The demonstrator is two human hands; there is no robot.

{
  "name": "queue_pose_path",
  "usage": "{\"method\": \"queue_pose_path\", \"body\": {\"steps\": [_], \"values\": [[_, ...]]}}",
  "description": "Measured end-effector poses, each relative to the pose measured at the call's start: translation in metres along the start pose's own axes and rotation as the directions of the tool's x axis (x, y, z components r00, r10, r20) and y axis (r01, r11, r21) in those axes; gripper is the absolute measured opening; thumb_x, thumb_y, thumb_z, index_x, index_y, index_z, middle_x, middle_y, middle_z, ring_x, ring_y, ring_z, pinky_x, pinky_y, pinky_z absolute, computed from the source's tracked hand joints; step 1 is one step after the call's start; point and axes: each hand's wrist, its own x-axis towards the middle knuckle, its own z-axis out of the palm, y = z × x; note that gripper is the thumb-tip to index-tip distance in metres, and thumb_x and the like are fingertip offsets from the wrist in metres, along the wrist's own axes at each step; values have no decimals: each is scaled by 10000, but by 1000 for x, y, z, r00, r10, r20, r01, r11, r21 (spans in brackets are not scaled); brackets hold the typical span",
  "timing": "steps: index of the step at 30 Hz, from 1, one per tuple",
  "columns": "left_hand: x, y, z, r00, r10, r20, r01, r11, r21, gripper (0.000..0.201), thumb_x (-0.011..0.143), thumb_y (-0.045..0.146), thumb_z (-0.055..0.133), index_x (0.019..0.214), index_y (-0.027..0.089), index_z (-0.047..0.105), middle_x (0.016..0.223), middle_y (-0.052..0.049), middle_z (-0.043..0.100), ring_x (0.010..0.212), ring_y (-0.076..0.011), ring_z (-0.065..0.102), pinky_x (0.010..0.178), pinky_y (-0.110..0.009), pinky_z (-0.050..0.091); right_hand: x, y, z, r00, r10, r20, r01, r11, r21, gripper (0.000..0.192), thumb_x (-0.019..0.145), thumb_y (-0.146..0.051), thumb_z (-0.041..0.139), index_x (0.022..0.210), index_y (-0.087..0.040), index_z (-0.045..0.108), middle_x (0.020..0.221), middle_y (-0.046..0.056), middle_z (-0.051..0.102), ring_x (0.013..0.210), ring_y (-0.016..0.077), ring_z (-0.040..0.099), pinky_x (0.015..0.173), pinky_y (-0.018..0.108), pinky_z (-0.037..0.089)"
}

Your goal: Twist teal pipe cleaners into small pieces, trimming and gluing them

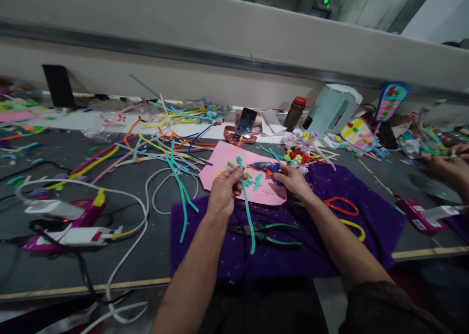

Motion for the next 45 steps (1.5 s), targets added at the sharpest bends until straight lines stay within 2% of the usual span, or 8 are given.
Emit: {"method": "queue_pose_path", "body": {"steps": [3,5,10,25,33,38,42,45], "values": [[-1,0,1,1000,-6,-6,7,1000,6,341,564,348,719,791,127,595,619,21,596,364,-4,411,322,-131,216,-7,-9,-9,994,-101,-38,80,924,-374,268,741,-349,536,922,-180,640,838,59,650,713,174,579,593,247,379],[-1,1,2,1000,-8,-15,8,1000,9,348,550,349,725,786,128,595,608,24,593,359,-5,408,319,-134,213,-9,-19,-9,981,-192,-15,162,866,-473,249,777,-320,504,950,-206,641,900,54,646,753,175,581,613,246,376],[1,2,2,999,-8,-43,9,1000,26,340,535,342,730,757,127,589,595,29,587,353,-5,402,314,-131,210,5,-45,9,931,-325,164,364,803,-472,238,813,-237,448,918,-235,661,937,32,659,828,166,582,663,229,377],[0,0,1,1000,-29,-9,29,999,18,331,603,358,697,812,122,596,624,18,590,359,-4,405,323,-134,228,-5,-42,12,872,-300,387,480,680,-554,186,754,-247,509,838,-250,675,837,23,664,713,166,585,528,234,281],[-1,-1,2,999,-44,18,44,998,40,323,597,359,702,797,126,602,612,26,589,355,0,403,327,-134,232,-5,-43,25,785,-377,492,595,681,-427,183,769,-240,507,861,-247,665,853,29,622,748,149,557,567,226,302],[-2,-1,3,999,-40,30,39,999,38,303,600,354,701,774,134,586,620,29,597,360,-2,408,330,-135,233,-1,-41,28,800,-425,423,577,740,-347,164,778,-177,479,872,-168,613,871,55,597,749,137,533,608,219,335],[0,-4,1,997,-51,63,47,997,66,283,617,359,691,741,134,571,634,26,598,368,-5,411,327,-136,235,2,-45,15,832,-478,280,506,862,-34,105,809,-186,454,829,-153,552,758,19,558,651,106,492,601,213,357],[2,-9,0,993,-82,79,73,992,103,283,632,368,679,730,124,575,625,22,590,368,-7,409,325,-136,248,0,-53,4,842,-471,263,405,874,269,91,814,-209,457,802,-154,529,697,-6,515,625,98,472,585,209,374]]}}
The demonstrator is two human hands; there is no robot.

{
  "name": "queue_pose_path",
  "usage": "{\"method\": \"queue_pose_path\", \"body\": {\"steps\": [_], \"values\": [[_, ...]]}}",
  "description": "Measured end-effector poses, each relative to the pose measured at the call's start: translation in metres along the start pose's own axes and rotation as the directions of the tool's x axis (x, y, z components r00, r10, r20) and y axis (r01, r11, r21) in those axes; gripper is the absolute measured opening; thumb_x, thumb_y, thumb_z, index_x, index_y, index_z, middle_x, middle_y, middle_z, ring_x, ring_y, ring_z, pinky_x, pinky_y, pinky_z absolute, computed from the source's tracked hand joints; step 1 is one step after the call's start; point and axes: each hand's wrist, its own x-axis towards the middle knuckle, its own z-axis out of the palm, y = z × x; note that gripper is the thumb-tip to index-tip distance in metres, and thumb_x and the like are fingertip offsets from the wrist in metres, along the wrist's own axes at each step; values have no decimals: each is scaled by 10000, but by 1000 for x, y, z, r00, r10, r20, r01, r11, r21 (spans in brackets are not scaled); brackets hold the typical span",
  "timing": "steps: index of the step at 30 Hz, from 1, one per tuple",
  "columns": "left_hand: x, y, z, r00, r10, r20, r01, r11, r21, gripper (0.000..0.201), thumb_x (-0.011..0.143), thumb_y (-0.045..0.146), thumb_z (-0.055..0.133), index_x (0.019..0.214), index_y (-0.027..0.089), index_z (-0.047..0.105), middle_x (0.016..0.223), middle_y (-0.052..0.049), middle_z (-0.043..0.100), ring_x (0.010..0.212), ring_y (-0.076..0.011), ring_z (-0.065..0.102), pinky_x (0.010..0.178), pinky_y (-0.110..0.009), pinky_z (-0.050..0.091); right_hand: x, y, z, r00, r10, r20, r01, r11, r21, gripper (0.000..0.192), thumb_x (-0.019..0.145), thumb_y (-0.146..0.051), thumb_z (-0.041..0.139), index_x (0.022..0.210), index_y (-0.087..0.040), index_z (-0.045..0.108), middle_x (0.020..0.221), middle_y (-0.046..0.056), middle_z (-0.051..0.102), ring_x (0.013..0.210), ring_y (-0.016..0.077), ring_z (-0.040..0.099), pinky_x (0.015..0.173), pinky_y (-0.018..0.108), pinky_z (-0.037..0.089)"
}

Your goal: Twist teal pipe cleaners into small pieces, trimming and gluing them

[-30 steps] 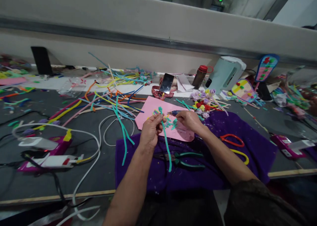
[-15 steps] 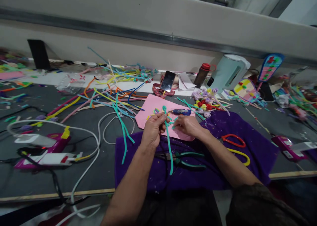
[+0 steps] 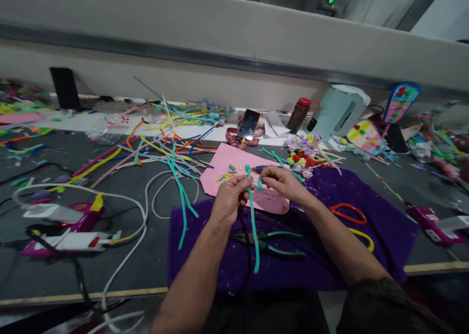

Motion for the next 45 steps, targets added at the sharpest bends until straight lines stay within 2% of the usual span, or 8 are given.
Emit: {"method": "queue_pose_path", "body": {"steps": [4,17,24,27,32,35,40,45], "values": [[1,-5,1,999,-43,18,42,998,46,293,624,377,683,710,113,586,603,17,584,360,-8,406,322,-138,253,-4,-13,-2,1000,13,-3,-12,987,163,98,805,-224,481,813,-147,540,695,-9,512,603,91,460,553,204,372],[-2,-8,5,991,-98,93,92,993,71,265,661,365,658,680,113,580,543,22,563,359,-11,414,343,-134,268,-15,-21,3,989,-98,-107,91,994,-62,103,797,-198,504,807,-160,599,738,18,592,672,120,538,629,237,400],[-3,-8,7,988,-108,109,98,991,94,291,669,399,636,639,120,560,463,29,522,334,-22,392,336,-145,247,-15,-17,8,983,76,-169,-55,991,123,141,763,-289,561,741,-153,590,639,-4,555,569,98,492,523,212,373],[-3,-8,7,983,-109,144,96,991,94,299,682,413,620,635,125,555,416,43,477,327,-24,376,337,-145,238,-16,-14,9,979,200,-44,-170,913,371,176,762,-321,560,727,-149,566,556,-32,497,471,70,434,442,187,340],[-6,-7,8,974,-131,183,118,990,82,312,668,418,634,632,122,541,453,36,485,346,-20,371,341,-142,236,-17,-7,12,953,269,138,-288,674,680,237,724,-371,607,744,-142,549,589,-19,545,413,41,412,369,156,296],[-7,-6,10,974,-123,192,112,991,69,313,674,418,627,626,122,538,462,35,488,351,-18,364,343,-140,237,-16,-1,13,943,285,175,-315,587,746,258,693,-374,640,736,-135,553,612,-7,567,389,33,415,337,148,267],[-6,-8,11,978,-118,169,107,991,77,314,675,422,623,619,124,545,420,44,458,345,-20,356,346,-139,236,-13,4,15,927,356,119,-320,585,745,272,667,-364,667,653,-130,529,508,-41,500,347,22,372,319,141,208],[-7,-10,12,976,-119,180,108,992,69,302,691,412,614,631,128,530,421,48,456,331,-18,345,340,-139,238,-13,4,18,926,340,162,-322,491,810,289,661,-372,675,667,-134,510,514,-50,486,336,11,326,327,154,151]]}}
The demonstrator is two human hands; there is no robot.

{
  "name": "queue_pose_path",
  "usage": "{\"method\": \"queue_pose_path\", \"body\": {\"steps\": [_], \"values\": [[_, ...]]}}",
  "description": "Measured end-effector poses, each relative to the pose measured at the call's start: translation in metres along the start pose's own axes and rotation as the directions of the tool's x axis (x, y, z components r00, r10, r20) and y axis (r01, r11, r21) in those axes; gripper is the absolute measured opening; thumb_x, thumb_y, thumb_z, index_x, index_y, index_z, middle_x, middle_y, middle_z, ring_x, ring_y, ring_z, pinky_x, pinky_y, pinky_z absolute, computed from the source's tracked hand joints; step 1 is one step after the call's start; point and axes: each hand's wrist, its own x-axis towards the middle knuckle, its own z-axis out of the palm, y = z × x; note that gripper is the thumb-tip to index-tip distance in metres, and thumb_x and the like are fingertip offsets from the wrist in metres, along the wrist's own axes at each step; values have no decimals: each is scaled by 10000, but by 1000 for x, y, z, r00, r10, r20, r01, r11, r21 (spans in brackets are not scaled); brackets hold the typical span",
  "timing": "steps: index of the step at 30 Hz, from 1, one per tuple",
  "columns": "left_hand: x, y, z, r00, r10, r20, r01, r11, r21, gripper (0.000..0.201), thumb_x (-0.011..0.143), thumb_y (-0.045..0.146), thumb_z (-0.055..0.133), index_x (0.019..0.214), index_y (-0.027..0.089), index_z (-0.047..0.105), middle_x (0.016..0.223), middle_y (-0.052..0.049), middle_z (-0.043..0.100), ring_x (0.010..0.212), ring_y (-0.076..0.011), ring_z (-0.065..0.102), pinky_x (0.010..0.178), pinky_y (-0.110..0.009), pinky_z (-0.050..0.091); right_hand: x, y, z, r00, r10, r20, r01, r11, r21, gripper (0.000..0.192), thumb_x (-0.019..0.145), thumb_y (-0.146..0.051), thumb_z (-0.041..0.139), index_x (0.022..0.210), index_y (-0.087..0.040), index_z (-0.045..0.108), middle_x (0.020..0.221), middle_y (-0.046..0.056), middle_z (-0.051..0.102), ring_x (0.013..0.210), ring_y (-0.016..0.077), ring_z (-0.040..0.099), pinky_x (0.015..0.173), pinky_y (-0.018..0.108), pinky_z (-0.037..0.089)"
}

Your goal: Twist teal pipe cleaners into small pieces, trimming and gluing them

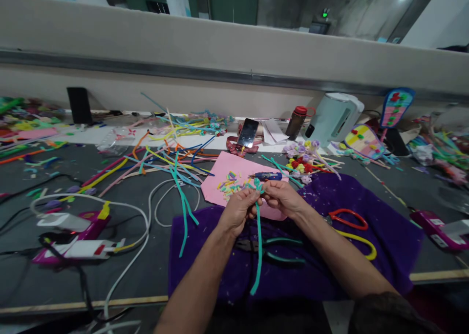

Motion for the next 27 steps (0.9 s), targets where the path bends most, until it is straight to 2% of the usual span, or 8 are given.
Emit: {"method": "queue_pose_path", "body": {"steps": [3,5,8,10,15,19,23,27], "values": [[0,-1,1,1000,-5,-8,5,1000,-8,292,691,397,621,632,128,521,430,51,458,328,-14,347,337,-135,245,0,1,0,999,-3,32,2,1000,6,281,675,-372,661,661,-133,513,515,-49,489,332,8,318,334,158,156],[1,-1,0,1000,-11,-16,10,1000,-19,286,691,387,624,636,125,524,452,48,468,336,-12,359,335,-131,248,-1,0,0,999,-43,5,43,997,-56,264,692,-367,644,657,-135,525,521,-42,506,340,15,350,336,158,175],[2,-2,-2,999,-28,-20,26,998,-57,286,686,380,629,638,115,534,503,35,492,346,-5,370,328,-126,244,-2,-3,0,980,-184,-77,164,964,-210,196,686,-324,649,728,-146,580,526,-43,525,386,42,424,355,159,252],[3,-3,-4,999,-44,-13,43,995,-86,289,669,379,643,640,110,540,528,28,502,348,0,366,321,-125,233,-4,-5,-1,958,-273,-89,234,921,-311,190,667,-294,663,788,-157,608,542,-44,538,418,55,450,380,169,301],[3,-2,-4,997,-74,11,75,993,-93,288,647,373,655,621,113,536,522,24,502,334,-4,361,302,-128,213,-11,-10,-1,927,-370,53,333,753,-567,109,730,-265,595,741,-158,609,623,-15,550,506,77,492,464,200,382],[3,-1,-3,996,-89,-3,89,995,-49,282,640,373,655,614,116,543,504,22,517,316,-12,370,293,-135,216,-18,-21,-5,908,-399,127,370,623,-689,119,785,-256,527,751,-158,585,671,-3,535,571,88,500,538,216,407],[3,-1,-3,994,-107,7,107,994,9,252,630,349,657,665,109,590,458,21,524,285,-15,345,289,-148,197,-23,-36,-16,889,-444,109,377,576,-725,135,791,-273,521,753,-161,586,720,15,553,622,106,502,572,234,409],[3,-1,-3,988,-155,8,153,981,117,253,654,365,617,684,114,618,400,29,491,254,-25,315,281,-160,156,-26,-46,-26,872,-465,155,418,541,-730,145,783,-289,542,722,-167,592,770,35,585,744,148,543,690,289,428]]}}
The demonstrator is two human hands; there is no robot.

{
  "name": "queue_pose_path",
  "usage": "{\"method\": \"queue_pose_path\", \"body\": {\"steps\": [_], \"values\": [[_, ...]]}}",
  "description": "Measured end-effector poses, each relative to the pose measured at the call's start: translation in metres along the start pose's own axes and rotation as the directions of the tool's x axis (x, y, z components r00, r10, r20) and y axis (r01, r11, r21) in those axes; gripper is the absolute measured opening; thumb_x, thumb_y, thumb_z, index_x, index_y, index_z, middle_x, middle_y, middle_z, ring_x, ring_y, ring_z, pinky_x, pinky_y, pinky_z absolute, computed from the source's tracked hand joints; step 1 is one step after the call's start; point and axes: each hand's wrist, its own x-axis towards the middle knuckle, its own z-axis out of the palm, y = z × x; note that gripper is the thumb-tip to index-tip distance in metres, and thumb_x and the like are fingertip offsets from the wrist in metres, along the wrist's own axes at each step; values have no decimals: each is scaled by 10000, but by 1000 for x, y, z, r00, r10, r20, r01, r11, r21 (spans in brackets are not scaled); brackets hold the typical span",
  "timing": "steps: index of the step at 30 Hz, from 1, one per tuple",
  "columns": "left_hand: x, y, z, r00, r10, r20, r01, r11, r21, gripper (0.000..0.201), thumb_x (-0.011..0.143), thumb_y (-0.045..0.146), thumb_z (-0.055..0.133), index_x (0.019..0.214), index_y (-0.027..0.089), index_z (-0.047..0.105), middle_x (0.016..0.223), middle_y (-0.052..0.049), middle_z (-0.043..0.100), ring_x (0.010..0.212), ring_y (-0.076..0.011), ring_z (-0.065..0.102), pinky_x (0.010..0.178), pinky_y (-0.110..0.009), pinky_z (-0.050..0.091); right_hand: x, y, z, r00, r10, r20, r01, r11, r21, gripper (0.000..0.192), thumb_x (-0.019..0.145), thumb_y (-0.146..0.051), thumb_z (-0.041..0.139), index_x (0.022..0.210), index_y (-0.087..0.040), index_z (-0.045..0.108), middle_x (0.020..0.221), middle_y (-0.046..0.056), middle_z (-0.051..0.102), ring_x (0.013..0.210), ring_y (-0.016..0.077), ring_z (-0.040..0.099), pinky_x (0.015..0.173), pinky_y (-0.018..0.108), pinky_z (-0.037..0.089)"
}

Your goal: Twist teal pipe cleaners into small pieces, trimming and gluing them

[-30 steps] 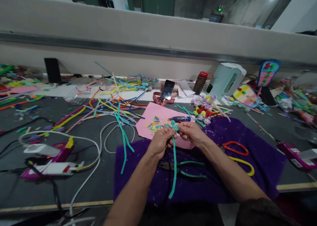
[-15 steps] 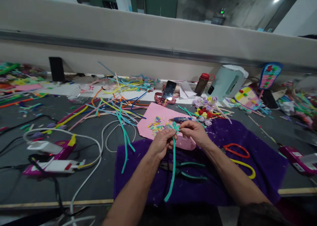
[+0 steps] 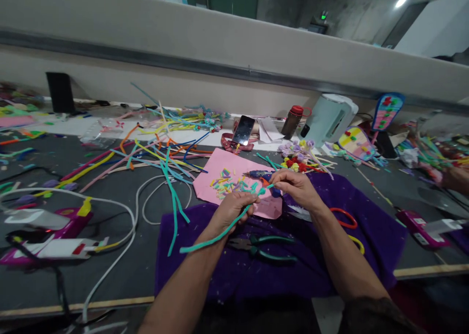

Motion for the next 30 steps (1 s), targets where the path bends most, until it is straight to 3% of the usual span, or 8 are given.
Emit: {"method": "queue_pose_path", "body": {"steps": [12,30], "values": [[-2,1,2,1000,10,-11,-9,990,139,231,651,366,602,656,135,613,387,40,476,252,-36,308,293,-174,169,-1,-8,8,992,-94,88,104,988,-117,122,808,-237,514,720,-178,575,866,56,595,840,164,538,776,328,409],[-7,4,6,997,60,-40,-50,974,220,196,649,334,595,597,145,593,376,48,449,288,-37,289,340,-193,157,-2,-10,7,974,-94,204,133,973,-188,145,837,-270,490,754,-173,558,882,57,585,820,152,537,755,296,401]]}}
